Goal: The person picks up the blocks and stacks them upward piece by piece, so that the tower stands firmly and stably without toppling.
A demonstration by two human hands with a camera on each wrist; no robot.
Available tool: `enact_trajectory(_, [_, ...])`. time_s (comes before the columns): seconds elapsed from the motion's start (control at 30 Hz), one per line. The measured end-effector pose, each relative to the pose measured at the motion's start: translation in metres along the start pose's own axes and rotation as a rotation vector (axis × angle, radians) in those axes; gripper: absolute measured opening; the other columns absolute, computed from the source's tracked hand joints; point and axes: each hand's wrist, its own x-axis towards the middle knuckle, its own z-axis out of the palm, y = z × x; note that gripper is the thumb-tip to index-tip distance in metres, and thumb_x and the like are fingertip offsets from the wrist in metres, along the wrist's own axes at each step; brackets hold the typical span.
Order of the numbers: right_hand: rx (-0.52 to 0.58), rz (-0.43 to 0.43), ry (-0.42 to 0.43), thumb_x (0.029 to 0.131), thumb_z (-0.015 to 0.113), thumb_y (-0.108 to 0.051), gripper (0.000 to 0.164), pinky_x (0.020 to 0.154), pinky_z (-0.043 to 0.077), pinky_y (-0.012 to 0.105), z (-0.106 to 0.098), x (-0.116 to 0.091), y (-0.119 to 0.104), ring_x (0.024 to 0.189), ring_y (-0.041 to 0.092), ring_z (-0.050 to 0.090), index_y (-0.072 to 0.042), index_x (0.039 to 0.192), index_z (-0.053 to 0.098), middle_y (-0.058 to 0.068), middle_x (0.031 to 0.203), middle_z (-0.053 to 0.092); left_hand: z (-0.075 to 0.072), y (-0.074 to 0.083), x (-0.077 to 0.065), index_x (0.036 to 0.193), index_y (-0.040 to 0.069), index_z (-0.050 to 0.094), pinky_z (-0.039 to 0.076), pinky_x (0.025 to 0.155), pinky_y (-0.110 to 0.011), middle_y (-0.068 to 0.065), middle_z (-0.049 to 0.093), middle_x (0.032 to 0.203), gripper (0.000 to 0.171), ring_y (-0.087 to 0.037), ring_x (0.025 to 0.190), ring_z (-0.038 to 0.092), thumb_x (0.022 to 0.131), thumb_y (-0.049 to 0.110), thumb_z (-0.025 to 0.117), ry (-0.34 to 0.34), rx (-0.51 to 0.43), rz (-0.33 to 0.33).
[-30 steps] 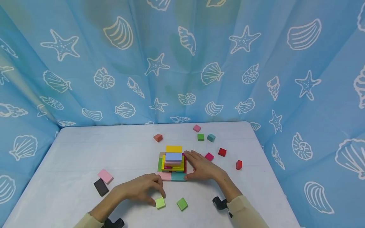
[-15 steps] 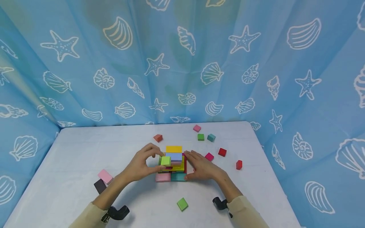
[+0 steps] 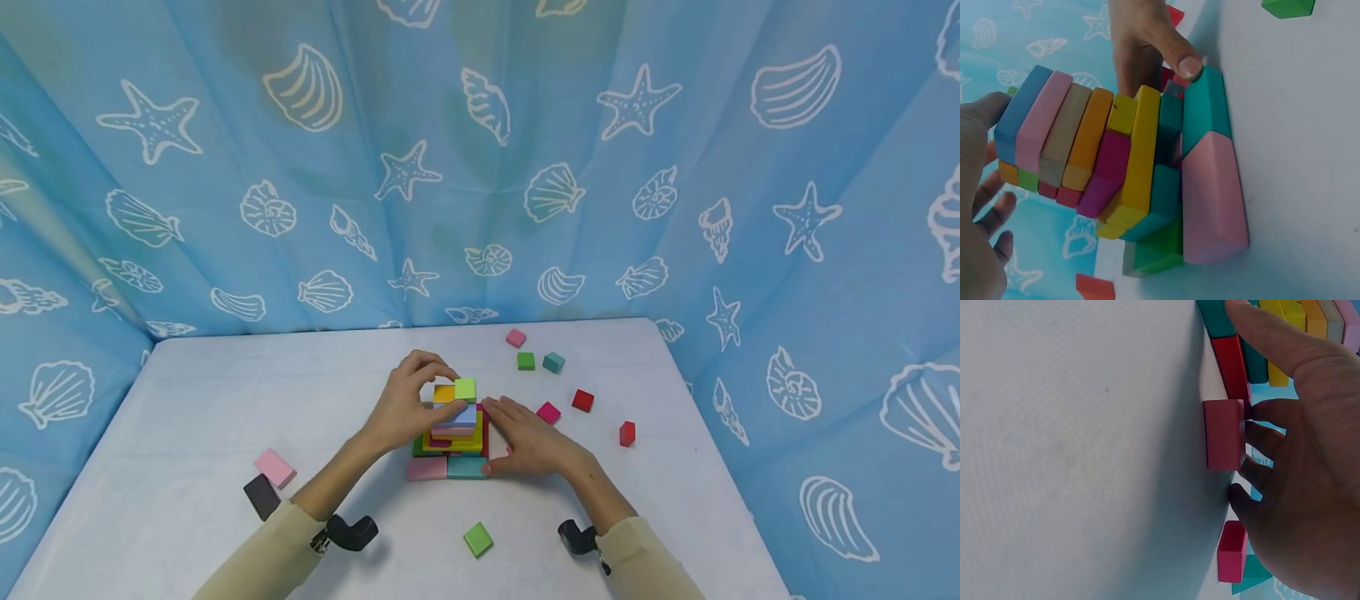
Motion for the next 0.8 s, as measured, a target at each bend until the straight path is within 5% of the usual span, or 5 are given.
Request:
enact_trajectory(0.67, [-0.012, -0.014, -0.002, 0.075, 0.084, -0.052, 0.110, 0.111, 0.036, 0.060, 0.0009, 0.0004, 0.0018, 0.155, 0.029, 0.015, -0.026, 0.162, 0.023, 0.002, 0.166, 0.025, -0.0049, 0.0036, -0.0029, 0.115, 0.026, 0.070, 0.043, 0.092, -0.043, 0.001, 0.058, 0.120, 0.037, -0.020, 0.101, 0.057, 0.085, 0.046, 0.076, -0.053, 0.011, -0.049])
enact_trajectory(0.8, [-0.014, -0.011, -0.002, 0.075, 0.084, -0.051, 0.109, 0.112, 0.035, 0.060, 0.0007, 0.0002, 0.0011, 0.155, 0.028, 0.015, -0.027, 0.161, 0.023, 0.002, 0.166, 0.025, -0.0069, 0.0046, -0.0042, 0.121, 0.026, 0.068, 0.042, 0.092, -0.044, 0.001, 0.058, 0.122, 0.042, -0.020, 0.100, 0.057, 0.084, 0.046, 0.077, -0.017, 0.017, -0.031])
